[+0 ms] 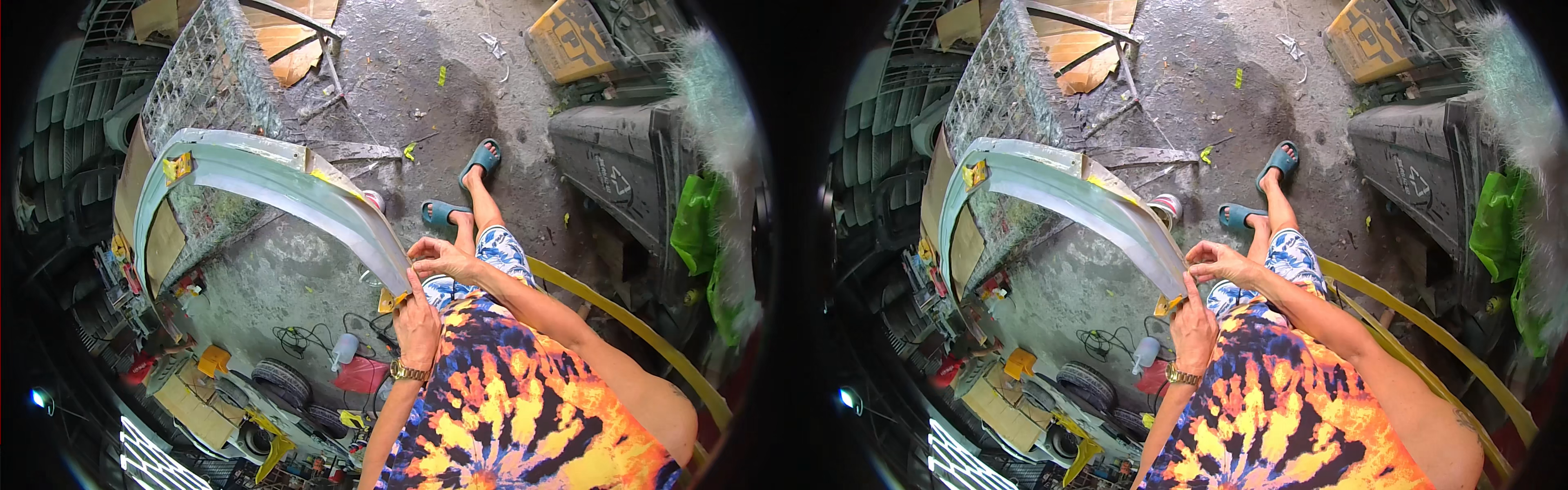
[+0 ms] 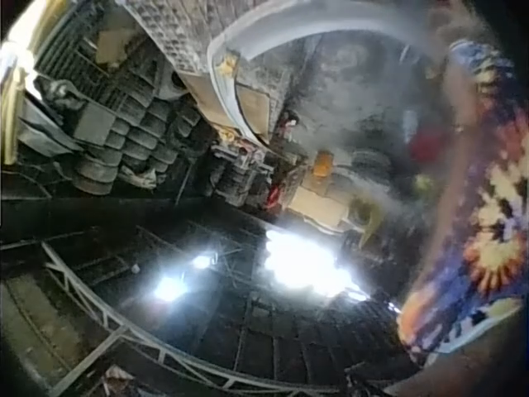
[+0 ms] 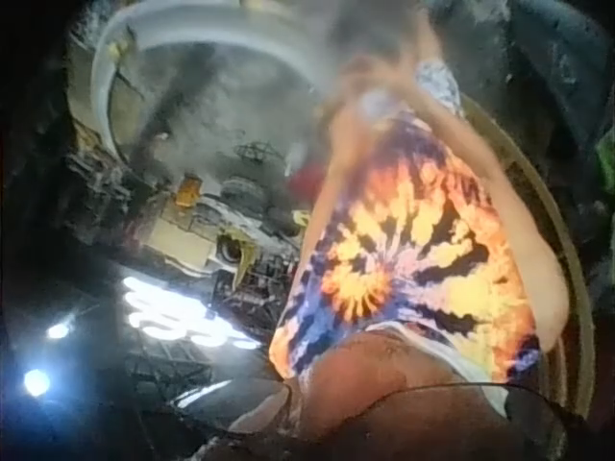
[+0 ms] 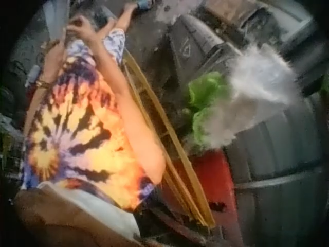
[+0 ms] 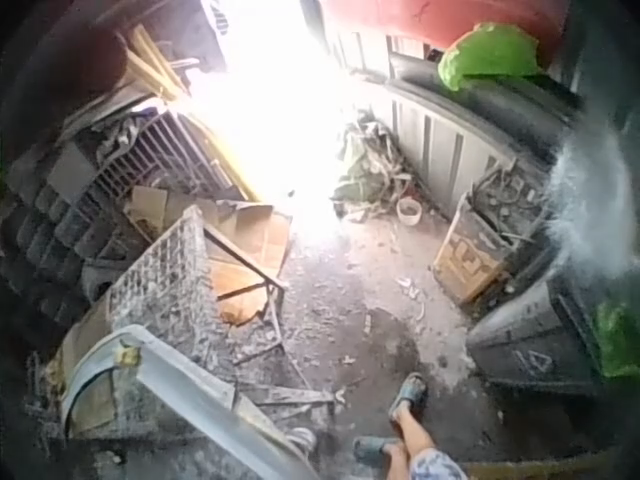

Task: The recorder is applying sealant or adhesive from a tube to the edge of a white car bumper part and then smoothing it with their finger.

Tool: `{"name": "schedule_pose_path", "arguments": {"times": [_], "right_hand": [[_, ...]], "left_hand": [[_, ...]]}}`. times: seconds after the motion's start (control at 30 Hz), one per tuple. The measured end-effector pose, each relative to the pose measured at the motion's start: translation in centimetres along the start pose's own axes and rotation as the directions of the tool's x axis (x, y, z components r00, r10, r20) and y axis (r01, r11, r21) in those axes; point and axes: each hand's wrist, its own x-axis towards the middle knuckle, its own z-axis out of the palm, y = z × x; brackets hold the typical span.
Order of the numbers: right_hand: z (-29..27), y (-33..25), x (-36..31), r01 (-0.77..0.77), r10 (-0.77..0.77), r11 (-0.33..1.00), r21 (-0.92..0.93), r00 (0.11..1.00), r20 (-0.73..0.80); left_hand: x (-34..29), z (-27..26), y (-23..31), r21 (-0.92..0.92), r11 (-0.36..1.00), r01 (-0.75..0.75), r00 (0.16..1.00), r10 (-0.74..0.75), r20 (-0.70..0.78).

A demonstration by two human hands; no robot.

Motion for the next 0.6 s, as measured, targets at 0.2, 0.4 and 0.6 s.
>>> {"name": "schedule_pose_path", "arguments": {"times": [0.2, 0.4, 0.6], "right_hand": [[0.6, 1.5, 0.1, -0.03, 0.019, 0.989, 0.147, 0.997, 0.074], [-1.5, 1.5, -0.7, 0.012, -0.014, 0.998, 0.061, 0.999, 0.035], [0.5, 0.8, 0.2, 0.022, -0.038, 0.988, 0.155, 0.994, 0.1]], "left_hand": [[-0.8, 0.3, 0.4, -0.113, 0.981, 0.16, 0.987, -0.156, 0.05], [-0.9, 2.1, 0.8, -0.273, 0.949, 0.155, 0.987, -0.133, 0.095], [-0.6, 1.8, 0.4, -0.078, 0.983, 0.166, 0.984, -0.161, 0.073]]}}
